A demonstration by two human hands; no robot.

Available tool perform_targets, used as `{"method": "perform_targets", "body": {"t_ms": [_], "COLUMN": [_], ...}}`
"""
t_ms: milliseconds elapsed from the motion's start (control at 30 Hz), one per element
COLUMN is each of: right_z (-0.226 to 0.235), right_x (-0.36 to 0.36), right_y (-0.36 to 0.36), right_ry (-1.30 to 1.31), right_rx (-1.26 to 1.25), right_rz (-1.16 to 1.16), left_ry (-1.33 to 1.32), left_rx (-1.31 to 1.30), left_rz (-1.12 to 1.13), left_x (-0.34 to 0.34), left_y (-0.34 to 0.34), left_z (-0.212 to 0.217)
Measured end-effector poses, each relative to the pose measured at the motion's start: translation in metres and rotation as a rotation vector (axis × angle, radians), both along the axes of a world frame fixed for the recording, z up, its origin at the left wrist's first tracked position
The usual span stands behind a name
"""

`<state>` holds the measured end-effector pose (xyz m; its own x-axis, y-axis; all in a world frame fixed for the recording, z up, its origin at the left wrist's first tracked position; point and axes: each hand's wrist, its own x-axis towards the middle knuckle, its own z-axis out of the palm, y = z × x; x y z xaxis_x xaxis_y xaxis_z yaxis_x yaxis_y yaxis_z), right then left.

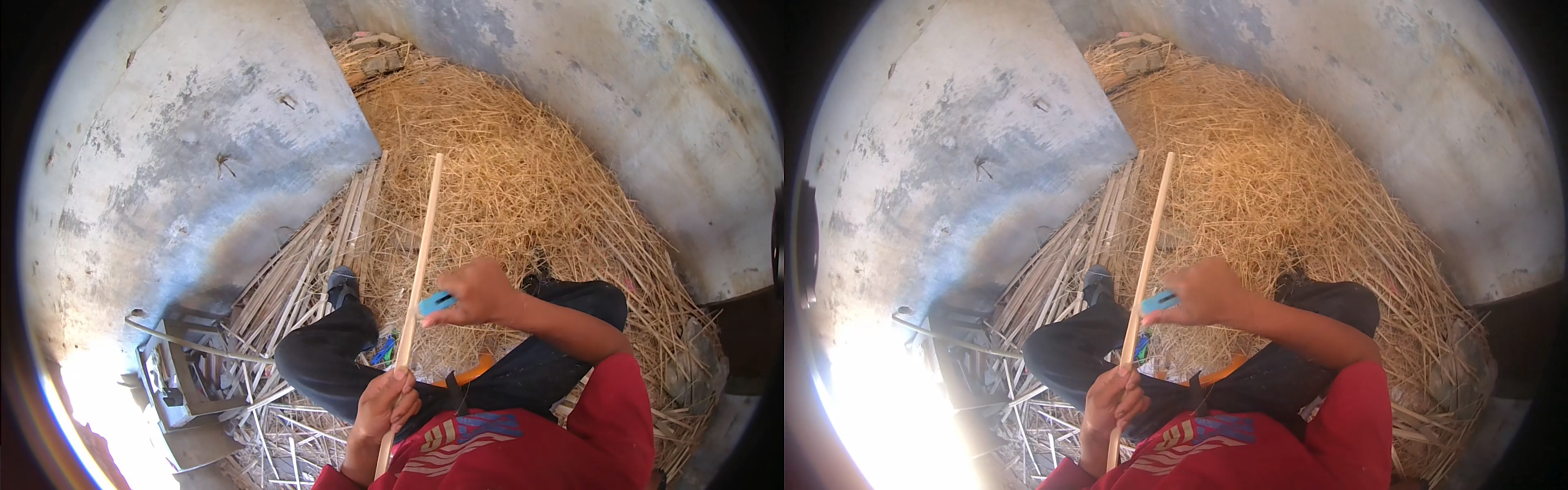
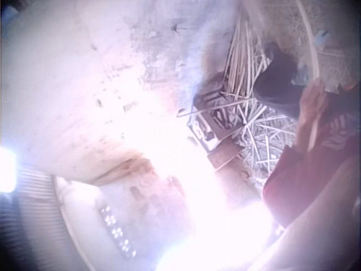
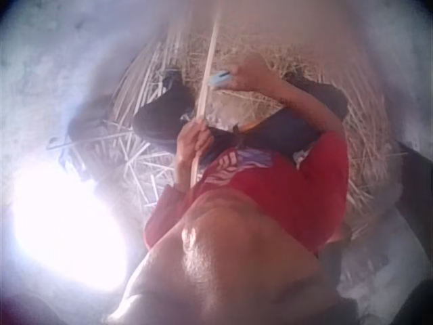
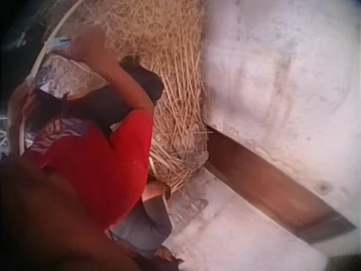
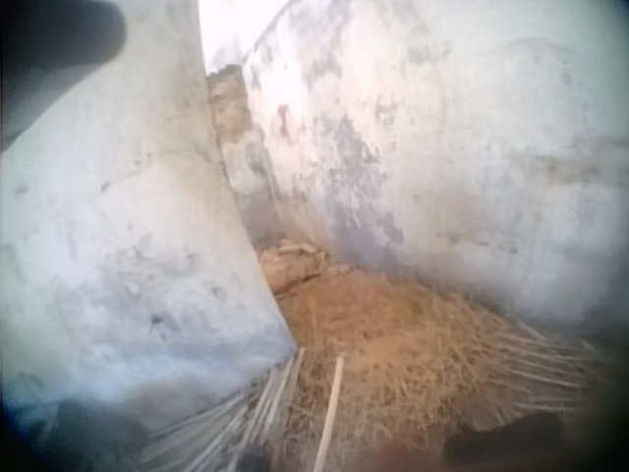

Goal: The person sits on a straw-covered floor and uses a small blue utility knife to shave the surface of a long, thin wooden stick. They hold the stick with their left hand and scrape along its length with the knife in their right hand, creating wood shavings.

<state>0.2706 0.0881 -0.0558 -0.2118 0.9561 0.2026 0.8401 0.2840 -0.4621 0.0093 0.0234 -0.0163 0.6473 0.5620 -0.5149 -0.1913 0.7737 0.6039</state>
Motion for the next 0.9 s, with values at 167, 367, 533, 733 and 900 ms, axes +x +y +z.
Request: {"method": "perform_targets", "body": {"t_ms": [167, 367, 533, 733, 900], "right_z": [-0.017, -0.018, -0.031, -0.032, -0.043], "right_x": [0.022, -0.009, 0.032, 0.003, 0.022], "right_y": [0.033, 0.007, 0.051, 0.027, 0.045], "right_ry": [-0.041, -0.051, -0.067, -0.018, -0.108], "right_rx": [0.105, 0.306, 0.306, 0.260, 0.360], "right_rz": [-0.118, 0.090, -0.073, -0.036, -0.023], "left_ry": [0.046, 0.049, 0.125, 0.085, 0.098], "left_rx": [0.026, 0.044, 0.083, 0.107, 0.110], "left_rz": [0.026, 0.026, -0.019, -0.018, -0.037], "left_x": [0.006, 0.004, 0.007, 0.000, -0.001], "left_y": [0.001, 0.001, 0.006, 0.000, -0.001], "left_z": [0.002, -0.001, 0.005, 0.001, -0.003]}}
